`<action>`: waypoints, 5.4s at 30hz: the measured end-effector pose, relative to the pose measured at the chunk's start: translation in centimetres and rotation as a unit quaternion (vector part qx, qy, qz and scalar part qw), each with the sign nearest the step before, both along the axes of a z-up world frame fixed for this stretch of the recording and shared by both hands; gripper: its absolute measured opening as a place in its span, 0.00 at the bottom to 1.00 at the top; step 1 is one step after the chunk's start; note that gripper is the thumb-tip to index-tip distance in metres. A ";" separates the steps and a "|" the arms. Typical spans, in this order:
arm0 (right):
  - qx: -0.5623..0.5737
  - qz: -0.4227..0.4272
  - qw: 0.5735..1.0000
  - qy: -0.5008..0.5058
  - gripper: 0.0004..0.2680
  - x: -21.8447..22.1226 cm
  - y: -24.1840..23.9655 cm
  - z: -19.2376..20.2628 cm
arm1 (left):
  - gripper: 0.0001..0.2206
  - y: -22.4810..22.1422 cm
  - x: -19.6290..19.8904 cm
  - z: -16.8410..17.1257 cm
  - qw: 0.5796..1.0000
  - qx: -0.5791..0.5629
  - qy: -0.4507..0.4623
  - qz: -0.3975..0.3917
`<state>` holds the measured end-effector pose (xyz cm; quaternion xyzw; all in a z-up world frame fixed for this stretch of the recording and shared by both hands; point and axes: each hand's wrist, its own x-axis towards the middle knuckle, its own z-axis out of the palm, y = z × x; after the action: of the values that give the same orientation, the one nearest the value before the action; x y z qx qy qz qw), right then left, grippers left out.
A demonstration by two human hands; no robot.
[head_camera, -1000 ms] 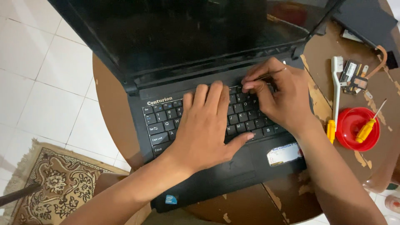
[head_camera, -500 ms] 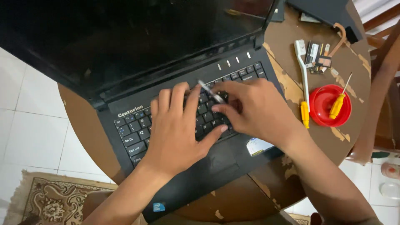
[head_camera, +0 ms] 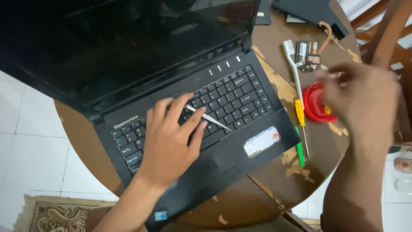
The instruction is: Disassembling a laptop by removing the keyboard and casing to access internal components.
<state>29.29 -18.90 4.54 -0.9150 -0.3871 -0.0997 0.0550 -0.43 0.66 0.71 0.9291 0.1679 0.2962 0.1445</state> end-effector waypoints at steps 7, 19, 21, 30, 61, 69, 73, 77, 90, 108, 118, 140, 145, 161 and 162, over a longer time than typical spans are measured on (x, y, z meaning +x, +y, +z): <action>0.037 -0.062 0.997 0.008 0.10 2.6 -3.5 -2.7 | 0.08 -0.1 -0.1 -0.1 0.999 -0.029 -0.022 -0.004; -0.001 -0.115 0.993 0.031 0.12 3.3 -3.7 -4.2 | 0.12 -0.5 -0.8 -0.1 0.997 -0.068 -0.025 0.006; 0.114 -0.047 0.987 0.106 0.08 2.9 -3.5 -3.4 | 0.11 -0.3 -0.8 0.1 0.995 -0.086 -0.040 -0.015; 0.170 0.151 0.908 0.351 0.08 -8.6 8.9 3.5 | 0.11 -0.1 -1.3 -0.3 0.994 -0.102 -0.006 -0.030; 0.243 0.456 0.810 0.276 0.08 -9.5 14.5 -3.1 | 0.26 -0.1 -1.7 -0.4 0.994 0.003 0.101 -0.032; 0.199 0.438 0.842 0.244 0.16 -9.8 14.1 -2.5 | 0.27 0.0 -1.7 -0.4 0.994 -0.002 0.100 -0.039; 0.206 0.473 0.818 0.254 0.14 -10.0 14.3 -2.4 | 0.26 -0.1 -1.8 -0.4 0.995 -0.001 0.097 -0.038; 0.228 0.503 0.788 0.272 0.10 -10.0 14.3 -2.9 | 0.25 0.0 -1.8 -0.4 0.995 -0.003 0.094 -0.040; 0.277 0.423 0.796 0.333 0.10 -9.6 13.7 -4.0 | 0.27 0.2 -1.9 0.0 0.994 -0.047 0.087 -0.053; 0.197 0.477 0.834 0.193 0.14 -9.6 14.7 -2.7 | 0.27 0.0 -1.9 -0.2 0.995 -0.013 0.084 -0.051; 0.107 0.492 0.826 0.253 0.11 -9.8 17.6 0.7 | 0.27 -0.2 -2.0 -0.2 0.996 -0.010 0.070 -0.045; 0.140 0.495 0.801 0.306 0.07 -8.4 15.0 -0.4 | 0.33 -0.1 -1.8 0.0 0.990 -0.066 0.109 -0.061; 0.144 0.499 0.793 0.317 0.08 -8.1 15.5 -0.7 | 0.37 -0.3 -1.7 0.0 0.990 -0.052 0.118 -0.051; 0.162 0.468 0.814 0.304 0.07 -8.4 15.2 -1.6 | 0.36 -0.1 -1.7 0.0 0.989 -0.050 0.133 -0.051; 0.162 0.462 0.816 0.307 0.08 -8.4 15.2 -1.6 | 0.36 -0.2 -1.7 0.0 0.989 -0.044 0.133 -0.050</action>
<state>20.87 -3.75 2.93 -0.5895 -0.7057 0.1619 0.3580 -2.14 0.46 0.67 0.9602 0.1522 0.1548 0.1759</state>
